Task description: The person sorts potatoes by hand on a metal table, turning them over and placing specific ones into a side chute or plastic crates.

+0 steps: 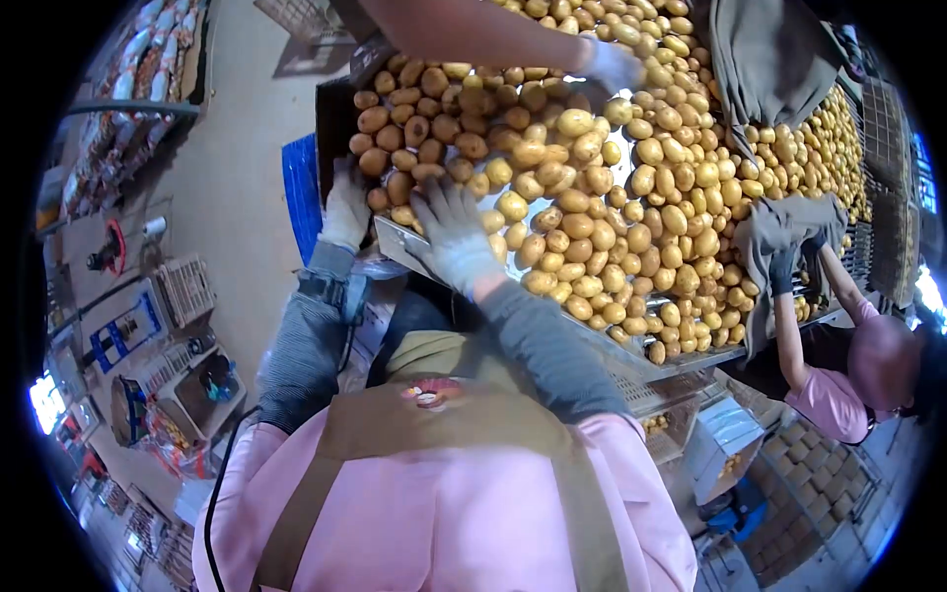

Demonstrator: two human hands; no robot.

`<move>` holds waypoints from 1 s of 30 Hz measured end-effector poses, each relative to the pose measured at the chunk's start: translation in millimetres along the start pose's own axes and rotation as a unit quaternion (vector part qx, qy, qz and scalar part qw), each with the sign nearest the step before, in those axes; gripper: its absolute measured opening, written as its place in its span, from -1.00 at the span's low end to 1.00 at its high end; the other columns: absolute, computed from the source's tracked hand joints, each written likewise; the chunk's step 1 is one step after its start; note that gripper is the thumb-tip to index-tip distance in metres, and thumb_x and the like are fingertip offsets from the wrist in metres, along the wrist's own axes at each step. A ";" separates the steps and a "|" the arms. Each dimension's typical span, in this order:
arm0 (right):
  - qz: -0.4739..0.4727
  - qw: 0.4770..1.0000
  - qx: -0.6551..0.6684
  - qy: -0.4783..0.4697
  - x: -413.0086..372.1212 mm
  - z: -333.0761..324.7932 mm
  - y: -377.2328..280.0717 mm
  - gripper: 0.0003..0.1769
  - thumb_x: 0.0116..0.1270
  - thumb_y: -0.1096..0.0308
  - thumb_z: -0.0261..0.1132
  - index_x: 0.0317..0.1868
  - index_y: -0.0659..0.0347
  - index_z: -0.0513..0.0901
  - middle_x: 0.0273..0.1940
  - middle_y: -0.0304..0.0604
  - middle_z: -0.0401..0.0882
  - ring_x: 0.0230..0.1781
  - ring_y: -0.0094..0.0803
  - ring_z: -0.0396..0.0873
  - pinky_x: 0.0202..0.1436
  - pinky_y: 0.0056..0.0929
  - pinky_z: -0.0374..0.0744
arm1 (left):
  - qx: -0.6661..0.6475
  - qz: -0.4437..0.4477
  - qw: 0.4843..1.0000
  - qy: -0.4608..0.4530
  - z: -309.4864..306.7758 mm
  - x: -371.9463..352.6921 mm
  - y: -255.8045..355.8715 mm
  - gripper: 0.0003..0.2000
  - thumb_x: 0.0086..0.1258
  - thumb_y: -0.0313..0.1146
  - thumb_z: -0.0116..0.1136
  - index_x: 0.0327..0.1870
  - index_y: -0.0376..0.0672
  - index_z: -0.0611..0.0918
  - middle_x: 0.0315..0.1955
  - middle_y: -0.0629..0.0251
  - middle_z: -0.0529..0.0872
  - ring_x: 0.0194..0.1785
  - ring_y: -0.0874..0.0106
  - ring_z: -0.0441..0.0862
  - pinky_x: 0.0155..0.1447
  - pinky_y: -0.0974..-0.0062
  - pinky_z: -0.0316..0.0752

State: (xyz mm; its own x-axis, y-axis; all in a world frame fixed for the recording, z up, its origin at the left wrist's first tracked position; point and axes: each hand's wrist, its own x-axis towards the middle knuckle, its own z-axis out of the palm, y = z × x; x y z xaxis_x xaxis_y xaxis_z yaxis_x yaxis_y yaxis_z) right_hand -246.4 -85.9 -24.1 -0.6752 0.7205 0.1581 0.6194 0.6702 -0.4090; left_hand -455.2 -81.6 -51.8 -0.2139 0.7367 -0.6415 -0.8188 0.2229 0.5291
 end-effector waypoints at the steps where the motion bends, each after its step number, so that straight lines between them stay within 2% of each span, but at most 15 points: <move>1: -0.026 0.999 -0.024 0.005 12.0 -1.9 0.5 -0.26 0.31 -0.07 0.34 0.39 0.18 0.50 0.40 0.12 0.43 0.46 0.03 0.35 0.54 -0.02 0.24 | 0.036 -0.021 0.999 0.003 -3.3 6.4 5.6 -0.41 0.74 0.07 -0.38 0.63 -0.06 0.20 0.55 0.18 0.33 0.63 0.24 0.14 0.68 0.26 0.00; 4: 0.036 0.988 0.045 -0.145 67.7 -13.6 35.5 -0.31 0.34 -0.07 0.33 0.35 0.17 0.52 0.34 0.13 0.46 0.43 0.09 0.36 0.45 0.00 0.35 | 0.139 -0.022 0.990 0.029 -21.8 35.7 11.2 -0.36 0.72 0.15 -0.29 0.59 -0.12 0.30 0.48 0.15 0.42 0.53 0.30 0.32 0.62 0.35 0.13; 6: 0.111 0.990 0.036 -0.082 108.0 -15.2 58.4 -0.35 0.36 -0.03 0.31 0.33 0.18 0.53 0.32 0.12 0.48 0.38 0.08 0.40 0.38 0.02 0.42 | 0.148 -0.013 0.988 -0.043 -34.8 54.6 14.1 -0.36 0.70 0.16 -0.22 0.55 -0.15 0.37 0.44 0.15 0.48 0.50 0.30 0.38 0.60 0.37 0.17; 7: 0.137 0.989 0.034 -0.053 127.4 -18.3 64.1 -0.36 0.37 -0.02 0.30 0.33 0.17 0.53 0.32 0.11 0.48 0.37 0.08 0.42 0.35 0.02 0.45 | 0.319 0.143 0.937 -0.017 -21.7 43.8 19.3 -0.35 0.65 0.17 -0.06 0.49 -0.19 0.46 0.38 0.15 0.55 0.43 0.32 0.46 0.52 0.39 0.27; 8: 0.144 0.989 0.035 -0.030 141.1 -22.4 64.0 -0.36 0.38 -0.03 0.29 0.34 0.15 0.53 0.35 0.10 0.47 0.36 0.07 0.43 0.35 0.03 0.46 | 0.342 0.139 0.929 0.005 -13.2 42.9 21.5 -0.34 0.62 0.17 0.00 0.49 -0.20 0.46 0.37 0.15 0.56 0.41 0.32 0.47 0.50 0.40 0.29; 9: 0.140 0.984 0.012 -0.108 139.6 -0.3 60.8 -0.35 0.35 -0.09 0.31 0.35 0.04 0.54 0.38 0.07 0.45 0.36 0.05 0.43 0.38 0.05 0.43 | 0.366 0.137 0.920 0.022 -4.9 48.7 24.6 -0.33 0.60 0.17 0.05 0.49 -0.21 0.46 0.36 0.15 0.57 0.40 0.33 0.48 0.48 0.41 0.31; 10: 0.076 0.975 -0.180 -0.102 120.2 19.7 51.2 -0.32 0.34 -0.14 0.31 0.38 0.00 0.53 0.39 0.04 0.46 0.37 0.03 0.43 0.40 0.06 0.42 | 0.388 0.136 0.911 0.038 3.8 54.6 28.9 -0.31 0.57 0.17 0.11 0.49 -0.22 0.46 0.34 0.15 0.58 0.38 0.33 0.49 0.46 0.42 0.32; 12: 0.040 0.998 -0.018 -0.050 84.5 4.5 10.5 -0.39 0.37 -0.02 0.32 0.34 0.07 0.55 0.35 0.04 0.50 0.33 0.01 0.46 0.35 0.05 0.44 | 0.325 0.150 0.930 0.078 8.1 60.2 23.5 -0.41 0.50 -0.01 0.31 0.37 -0.27 0.56 0.15 0.19 0.71 0.20 0.41 0.60 0.34 0.47 0.44; 18: 0.076 0.992 0.104 -0.004 8.3 -12.0 7.6 -0.38 0.14 0.27 0.45 0.26 0.08 0.58 0.20 0.02 0.54 0.22 0.02 0.49 0.28 0.04 0.44 | 0.415 0.123 0.899 0.067 -20.7 18.6 7.7 -0.59 0.53 -0.21 0.19 0.30 -0.22 0.63 -0.07 0.18 0.78 -0.09 0.45 0.70 0.03 0.48 0.60; 21: -0.043 0.998 0.040 -0.009 43.5 -4.5 -5.8 -0.44 0.24 0.28 0.37 0.27 0.15 0.57 0.19 0.04 0.55 0.14 0.07 0.53 0.24 -0.06 0.52 | 0.281 0.151 0.945 0.076 -7.8 16.8 -2.9 -0.56 0.59 -0.19 0.13 0.37 -0.21 0.55 -0.01 0.19 0.73 -0.06 0.48 0.68 -0.03 0.53 0.61; 24: 0.006 0.990 0.080 -0.118 99.7 -6.5 10.7 -0.52 0.32 0.25 0.31 0.24 0.16 0.58 0.24 0.05 0.56 0.21 0.04 0.55 0.29 -0.08 0.51 | 0.201 0.126 0.967 0.091 32.9 7.5 21.0 -0.52 0.63 -0.11 0.10 0.40 -0.22 0.49 0.04 0.20 0.67 0.03 0.47 0.64 0.06 0.51 0.59; 26: 0.133 0.982 0.047 -0.125 114.2 10.4 65.3 -0.55 0.38 0.13 0.29 0.20 0.16 0.60 0.28 0.05 0.55 0.21 -0.01 0.58 0.31 -0.13 0.51 | 0.206 0.131 0.967 0.074 42.1 10.0 30.4 -0.46 0.66 -0.03 0.04 0.45 -0.24 0.43 0.18 0.18 0.60 0.19 0.42 0.55 0.25 0.46 0.47; 28: 0.088 0.995 -0.010 0.048 152.5 -3.6 107.6 -0.47 0.39 -0.04 0.27 0.19 0.17 0.62 0.30 0.04 0.55 0.18 0.01 0.60 0.31 -0.14 0.53 | 0.273 0.136 0.951 0.050 39.4 13.7 32.1 -0.39 0.70 0.00 -0.09 0.54 -0.30 0.34 0.41 0.12 0.49 0.45 0.35 0.41 0.52 0.40 0.27; 29: 0.282 0.915 0.059 -0.282 168.5 -2.0 104.5 -0.36 0.36 -0.18 0.27 0.26 0.08 0.62 0.34 0.01 0.52 0.32 0.04 0.50 0.43 0.05 0.41 | 0.273 0.120 0.952 0.064 42.2 12.6 27.7 -0.36 0.66 0.06 -0.02 0.51 -0.30 0.39 0.38 0.16 0.53 0.41 0.36 0.44 0.49 0.39 0.31; 30: 0.204 0.962 0.000 -0.180 162.4 4.5 85.3 -0.36 0.35 -0.19 0.28 0.28 0.04 0.62 0.36 -0.01 0.51 0.37 0.07 0.44 0.46 0.13 0.35 | 0.281 0.093 0.949 0.110 36.7 22.0 18.5 -0.35 0.60 0.11 0.08 0.46 -0.28 0.44 0.32 0.18 0.56 0.35 0.37 0.49 0.42 0.39 0.38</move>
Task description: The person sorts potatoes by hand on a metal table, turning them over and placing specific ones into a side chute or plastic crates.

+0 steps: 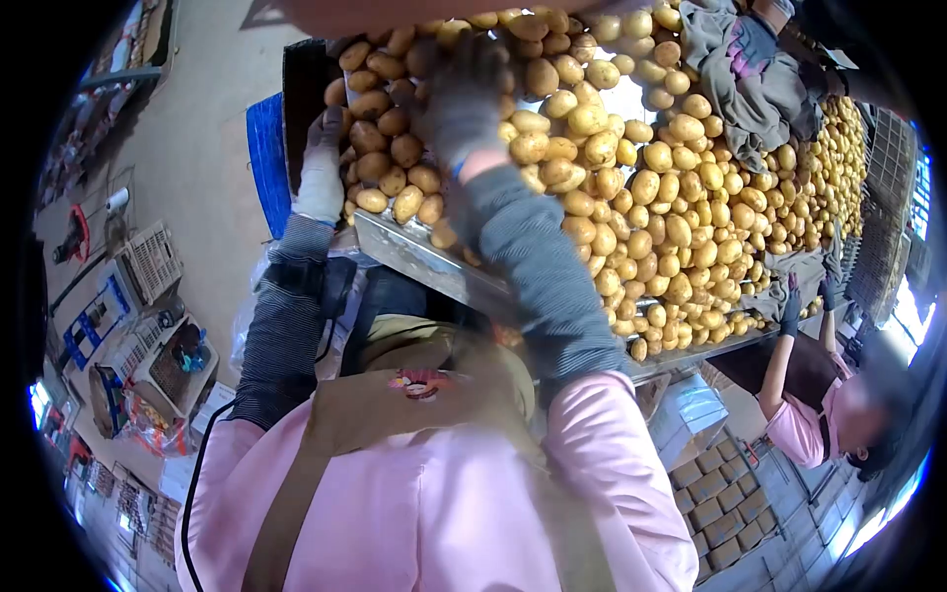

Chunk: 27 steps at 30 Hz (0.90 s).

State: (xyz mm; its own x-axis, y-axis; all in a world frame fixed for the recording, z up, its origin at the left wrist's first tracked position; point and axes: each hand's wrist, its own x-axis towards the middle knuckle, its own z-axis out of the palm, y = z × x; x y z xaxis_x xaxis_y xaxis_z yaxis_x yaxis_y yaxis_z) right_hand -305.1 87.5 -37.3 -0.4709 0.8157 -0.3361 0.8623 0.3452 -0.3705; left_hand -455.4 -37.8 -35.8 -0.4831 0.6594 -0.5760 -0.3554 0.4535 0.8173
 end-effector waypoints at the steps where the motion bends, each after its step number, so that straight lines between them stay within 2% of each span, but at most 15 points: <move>1: -0.076 0.989 -0.052 0.119 -24.5 14.8 -20.1 -0.35 0.34 -0.19 0.29 0.30 0.00 0.61 0.38 -0.02 0.49 0.42 0.09 0.38 0.49 0.20 0.28 | 0.028 -0.016 0.999 0.026 1.1 6.5 -5.9 -0.35 0.58 0.08 0.13 0.46 -0.27 0.44 0.29 0.17 0.57 0.33 0.37 0.51 0.40 0.40 0.41; 2: -0.149 0.956 -0.102 0.233 -52.1 27.1 -29.9 -0.34 0.33 -0.20 0.30 0.32 -0.04 0.61 0.40 -0.03 0.48 0.47 0.11 0.33 0.52 0.27 0.22 | 0.055 -0.033 0.997 0.053 -0.1 9.9 -11.9 -0.35 0.55 0.06 0.18 0.46 -0.25 0.44 0.27 0.15 0.59 0.30 0.37 0.53 0.37 0.40 0.44; 4: -0.181 0.974 -0.046 0.131 -101.4 45.2 -26.1 -0.30 0.30 -0.21 0.32 0.38 -0.13 0.57 0.47 -0.04 0.39 0.55 0.18 0.17 0.54 0.43 0.07 | 0.042 -0.005 0.999 0.023 -18.9 15.7 -29.5 -0.37 0.52 -0.03 0.24 0.46 -0.25 0.42 0.25 0.12 0.60 0.29 0.37 0.54 0.37 0.40 0.45; 9: -0.076 0.991 -0.017 0.106 -191.7 54.1 -9.3 -0.33 0.31 -0.09 0.36 0.37 -0.03 0.56 0.46 -0.06 0.38 0.50 0.23 0.21 0.53 0.34 0.09 | 0.118 0.171 0.978 0.030 -14.8 2.1 -59.1 -0.34 0.44 -0.23 0.35 0.48 -0.28 0.38 0.27 0.06 0.58 0.31 0.31 0.53 0.41 0.39 0.44; 10: -0.103 0.989 -0.019 0.106 -189.9 56.7 -13.1 -0.34 0.32 -0.08 0.35 0.37 -0.01 0.56 0.46 -0.05 0.38 0.50 0.21 0.21 0.54 0.31 0.09 | 0.259 0.196 0.944 0.062 -20.2 12.8 -76.9 -0.37 0.42 -0.23 0.36 0.46 -0.23 0.43 0.29 -0.04 0.56 0.33 0.17 0.53 0.41 0.31 0.46; 12: -0.160 0.981 -0.023 0.107 -169.6 52.1 -16.3 -0.37 0.35 -0.04 0.33 0.36 0.05 0.56 0.46 -0.04 0.38 0.51 0.16 0.22 0.55 0.26 0.10 | 0.490 0.350 0.779 0.178 -13.8 6.0 -72.4 -0.43 0.42 -0.17 0.35 0.39 -0.19 0.51 0.29 -0.14 0.55 0.31 0.04 0.54 0.40 0.19 0.46; 14: -0.223 0.971 0.047 0.075 -131.9 36.4 -11.6 -0.50 0.40 0.10 0.27 0.24 0.20 0.60 0.34 0.00 0.50 0.42 -0.05 0.39 0.52 -0.03 0.25 | 0.475 0.397 0.756 0.210 -11.0 -2.8 -42.9 -0.54 0.43 -0.12 0.30 0.28 -0.12 0.62 0.32 -0.18 0.52 0.30 -0.02 0.52 0.38 0.09 0.45; 15: -0.167 0.985 0.046 0.026 -111.3 8.1 -11.8 -0.52 0.40 0.12 0.25 0.22 0.21 0.60 0.29 0.00 0.53 0.36 -0.04 0.44 0.52 -0.06 0.27 | 0.403 0.417 0.801 0.145 -14.0 5.3 -32.6 -0.61 0.44 -0.12 0.25 0.22 -0.04 0.68 0.21 -0.05 0.63 0.24 0.01 0.57 0.36 0.11 0.45; 16: -0.111 0.992 0.045 -0.027 -91.3 -12.8 -7.0 -0.54 0.40 0.14 0.23 0.19 0.23 0.60 0.25 0.00 0.56 0.30 -0.03 0.49 0.52 -0.09 0.29 | 0.434 0.422 0.788 0.113 -10.4 7.2 -24.1 -0.64 0.42 -0.14 0.25 0.18 -0.02 0.70 0.15 0.00 0.67 0.21 0.02 0.59 0.34 0.12 0.47; 18: -0.126 0.964 0.024 0.232 -28.8 3.2 19.9 -0.54 0.37 0.07 0.21 0.13 0.19 0.64 0.20 -0.01 0.58 0.22 -0.01 0.54 0.53 0.03 0.27 | 0.495 0.430 0.753 0.048 -0.5 11.1 -6.3 -0.69 0.40 -0.18 0.25 0.12 0.02 0.72 0.02 0.10 0.75 0.16 0.03 0.63 0.29 0.14 0.50; 20: -0.138 0.952 -0.061 0.265 9.2 10.2 16.3 -0.47 0.37 -0.04 0.20 0.19 0.10 0.65 0.22 -0.07 0.59 0.27 -0.03 0.51 0.53 0.17 0.22 | 0.625 0.395 0.671 0.057 20.7 14.6 7.6 -0.71 0.36 -0.09 0.25 -0.02 -0.02 0.72 -0.10 0.25 0.79 0.08 0.09 0.67 0.15 0.17 0.54; 21: -0.125 0.960 -0.105 0.225 12.0 14.7 0.7 -0.40 0.36 -0.16 0.18 0.26 -0.01 0.64 0.28 -0.14 0.58 0.35 -0.05 0.44 0.52 0.27 0.17 | 0.638 0.358 0.679 0.048 25.5 13.6 17.3 -0.69 0.37 -0.09 0.24 0.02 -0.02 0.72 -0.07 0.23 0.79 0.10 0.08 0.66 0.18 0.17 0.53; 22: -0.079 0.981 -0.159 0.076 4.6 20.2 -11.6 -0.39 0.41 -0.12 0.20 0.37 -0.06 0.56 0.37 -0.13 0.52 0.45 -0.06 0.34 0.53 0.23 0.17 | 0.650 0.321 0.687 0.036 27.6 13.0 23.7 -0.67 0.38 -0.09 0.22 0.07 -0.02 0.72 -0.04 0.20 0.79 0.12 0.07 0.65 0.21 0.17 0.53; 24: -0.185 0.963 -0.074 0.182 -49.8 32.9 -14.2 -0.43 0.42 -0.03 0.23 0.38 -0.05 0.55 0.41 -0.07 0.46 0.49 -0.03 0.28 0.53 0.23 0.18 | 0.496 0.414 0.762 0.046 1.8 32.7 -1.9 -0.64 0.42 -0.14 0.17 0.16 -0.06 0.69 0.05 0.13 0.77 0.19 0.03 0.62 0.27 0.14 0.51; 27: -0.189 0.974 -0.053 0.116 -149.1 49.2 -5.6 -0.43 0.40 0.05 0.27 0.38 -0.03 0.53 0.46 -0.03 0.38 0.50 0.00 0.25 0.51 0.21 0.19 | 0.363 0.421 0.831 0.035 -14.2 16.7 -21.6 -0.66 0.38 -0.29 0.22 0.13 -0.18 0.69 0.08 -0.05 0.72 0.17 -0.03 0.63 0.35 0.15 0.47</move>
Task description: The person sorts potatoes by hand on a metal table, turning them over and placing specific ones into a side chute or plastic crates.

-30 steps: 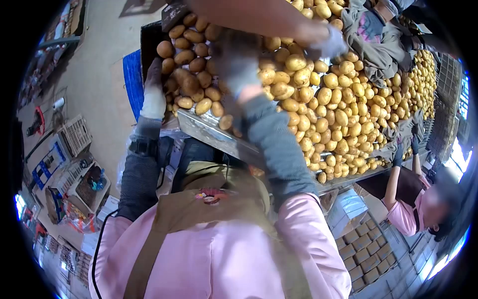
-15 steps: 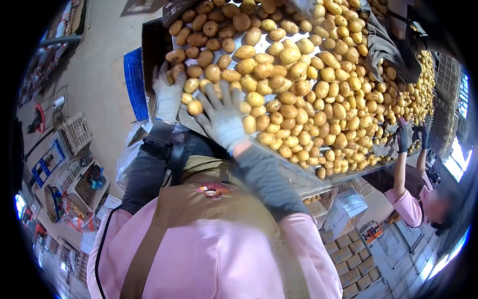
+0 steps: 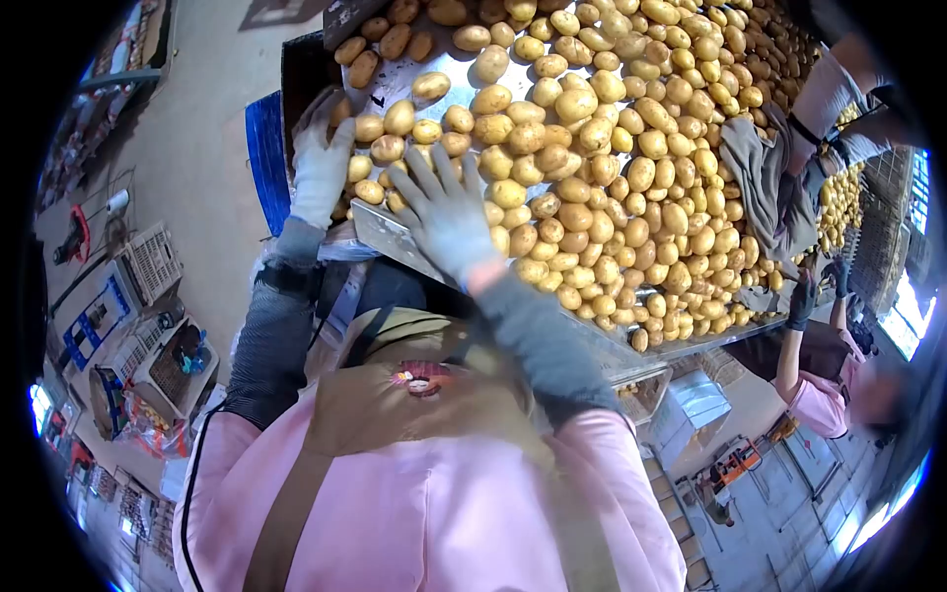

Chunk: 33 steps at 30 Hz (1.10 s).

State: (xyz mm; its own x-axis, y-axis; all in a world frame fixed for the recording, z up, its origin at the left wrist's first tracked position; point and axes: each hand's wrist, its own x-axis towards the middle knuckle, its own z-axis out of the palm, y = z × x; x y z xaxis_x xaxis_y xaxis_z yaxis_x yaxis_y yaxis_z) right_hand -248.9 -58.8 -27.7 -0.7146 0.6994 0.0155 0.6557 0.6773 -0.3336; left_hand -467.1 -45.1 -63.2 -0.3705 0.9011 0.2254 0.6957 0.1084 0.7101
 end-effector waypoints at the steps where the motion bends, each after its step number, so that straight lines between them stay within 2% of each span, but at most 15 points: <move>1: 0.025 0.999 -0.008 -0.024 -22.6 1.6 -3.1 -0.41 0.38 0.04 0.29 0.38 -0.01 0.53 0.48 -0.02 0.35 0.50 0.02 0.25 0.51 0.22 0.19 | -0.039 0.000 0.999 0.033 -1.8 -8.1 3.3 -0.68 0.34 -0.31 0.24 0.07 -0.21 0.70 0.05 -0.08 0.72 0.13 -0.04 0.66 0.34 0.16 0.47; 3: 0.084 0.996 0.027 -0.010 -32.7 -8.5 -15.2 -0.37 0.34 0.03 0.32 0.39 0.02 0.52 0.49 -0.02 0.33 0.52 0.02 0.23 0.50 0.22 0.18 | -0.030 -0.075 0.997 -0.008 -4.7 -29.3 20.2 -0.55 0.37 -0.25 0.32 0.24 -0.21 0.61 0.14 -0.09 0.64 0.20 -0.02 0.57 0.37 0.17 0.42; 5: 0.002 0.996 0.083 -0.030 -22.4 -6.1 -7.0 -0.36 0.32 0.09 0.34 0.39 0.06 0.51 0.45 -0.01 0.37 0.50 -0.03 0.28 0.47 0.18 0.21 | -0.057 -0.107 0.989 -0.084 -7.0 -38.6 34.2 -0.48 0.36 -0.21 0.35 0.31 -0.18 0.56 0.20 -0.06 0.60 0.28 -0.01 0.50 0.38 0.12 0.39; 7: 0.040 0.985 0.096 -0.139 33.1 -32.4 21.4 -0.40 0.35 0.05 0.32 0.36 0.06 0.54 0.43 0.01 0.40 0.47 -0.03 0.33 0.45 0.14 0.26 | -0.030 -0.107 0.992 -0.067 6.1 -39.4 21.3 -0.50 0.37 -0.21 0.34 0.31 -0.16 0.57 0.21 -0.04 0.59 0.30 -0.01 0.48 0.39 0.12 0.38; 9: 0.128 0.991 -0.010 0.045 66.3 -27.2 67.3 -0.45 0.39 0.01 0.28 0.30 0.07 0.56 0.40 0.02 0.42 0.43 -0.02 0.38 0.40 0.08 0.35 | -0.047 -0.165 0.981 -0.092 4.1 -37.4 14.4 -0.49 0.42 -0.21 0.33 0.35 -0.14 0.54 0.24 -0.01 0.57 0.33 0.00 0.47 0.43 0.16 0.38; 11: 0.101 0.966 -0.140 0.194 108.9 -8.3 99.9 -0.46 0.42 -0.02 0.25 0.29 0.06 0.56 0.40 0.03 0.43 0.39 0.07 0.40 0.34 0.06 0.41 | -0.022 -0.109 0.992 -0.067 11.6 -28.1 8.3 -0.54 0.42 -0.25 0.31 0.31 -0.13 0.58 0.23 0.00 0.60 0.33 0.00 0.49 0.43 0.17 0.39; 15: 0.090 0.992 -0.065 0.058 60.3 -2.6 38.2 -0.32 0.35 -0.10 0.31 0.42 -0.07 0.51 0.46 0.03 0.37 0.50 0.29 0.16 0.42 0.16 0.32 | -0.026 -0.114 0.987 -0.109 9.9 6.4 10.9 -0.59 0.45 -0.26 0.26 0.29 -0.12 0.61 0.20 0.02 0.63 0.30 0.03 0.55 0.39 0.21 0.44; 18: 0.149 0.987 0.058 0.035 -18.9 -19.6 13.2 -0.24 0.24 -0.04 0.43 0.40 0.10 0.50 0.48 0.16 0.31 0.52 0.40 0.11 0.53 0.27 0.18 | -0.082 -0.165 0.976 -0.117 3.3 -0.6 -4.3 -0.63 0.46 -0.28 0.21 0.25 -0.12 0.63 0.15 0.04 0.67 0.25 0.04 0.59 0.33 0.23 0.49; 21: 0.203 0.979 0.009 0.022 -47.5 -24.0 -0.3 -0.14 0.19 -0.05 0.47 0.42 0.21 0.45 0.46 0.18 0.32 0.52 0.37 0.13 0.58 0.24 0.14 | -0.001 -0.073 0.996 -0.043 -4.4 -10.7 -4.6 -0.65 0.46 -0.32 0.17 0.24 -0.08 0.65 0.13 0.04 0.68 0.20 0.04 0.62 0.33 0.21 0.49; 23: 0.143 0.989 0.032 -0.017 -27.2 -6.2 -8.2 -0.15 0.22 -0.08 0.44 0.42 0.20 0.45 0.45 0.11 0.34 0.52 0.29 0.15 0.58 0.23 0.13 | 0.057 -0.015 0.997 -0.055 1.3 3.5 7.2 -0.65 0.46 -0.30 0.17 0.24 -0.06 0.65 0.09 0.06 0.72 0.17 0.07 0.64 0.31 0.18 0.50; 27: 0.038 0.997 0.052 -0.047 17.3 -4.0 34.8 -0.51 0.42 0.11 0.23 0.30 0.08 0.57 0.12 -0.01 0.64 0.31 -0.07 0.47 0.42 0.06 0.30 | 0.233 0.030 0.949 -0.210 20.5 53.7 33.4 -0.66 0.48 -0.17 0.15 0.16 -0.10 0.66 -0.03 0.07 0.77 0.08 0.10 0.70 0.15 0.17 0.57; 28: 0.073 0.995 0.056 -0.046 32.3 -15.1 47.0 -0.67 0.40 0.15 0.21 0.08 0.07 0.65 -0.07 -0.07 0.65 0.07 -0.09 0.56 0.26 0.02 0.38 | 0.254 0.055 0.935 -0.239 33.3 68.0 23.0 -0.67 0.48 -0.15 0.14 0.15 -0.07 0.66 -0.07 0.07 0.78 0.04 0.12 0.72 0.10 0.18 0.59; 29: 0.051 0.987 0.012 0.151 34.9 3.4 60.6 -0.75 0.36 0.18 0.24 -0.05 0.07 0.67 -0.16 -0.10 0.61 -0.12 -0.09 0.57 0.17 0.04 0.40 | 0.273 0.079 0.920 -0.271 42.6 74.1 16.7 -0.67 0.49 -0.13 0.13 0.15 -0.05 0.65 -0.11 0.06 0.78 0.00 0.13 0.75 0.06 0.19 0.61; 31: 0.108 0.984 -0.032 0.136 66.8 2.7 67.5 -0.80 0.31 0.22 0.28 -0.14 0.11 0.66 -0.12 -0.07 0.60 -0.11 -0.08 0.56 0.18 0.08 0.41 | 0.357 0.090 0.862 -0.349 51.3 74.7 24.4 -0.66 0.54 -0.11 0.06 0.14 -0.14 0.61 -0.11 0.01 0.77 -0.02 0.06 0.74 0.02 0.16 0.62; 33: 0.107 0.985 -0.021 0.131 90.1 -3.7 60.8 -0.76 0.31 0.22 0.28 -0.10 0.14 0.67 -0.05 -0.06 0.61 -0.05 -0.06 0.57 0.22 0.09 0.41 | 0.345 0.089 0.867 -0.347 45.0 79.6 24.3 -0.65 0.56 -0.13 0.03 0.14 -0.19 0.59 -0.10 -0.03 0.77 -0.03 0.04 0.74 0.00 0.14 0.62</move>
State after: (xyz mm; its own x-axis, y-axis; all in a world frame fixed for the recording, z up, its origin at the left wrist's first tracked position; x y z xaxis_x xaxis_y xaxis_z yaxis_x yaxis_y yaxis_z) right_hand -272.6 46.2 -43.1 -0.4756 0.8582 0.1931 0.7978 0.5133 -0.3164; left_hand -452.0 48.1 -58.1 0.0736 0.9390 -0.3358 0.9954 -0.0485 0.0827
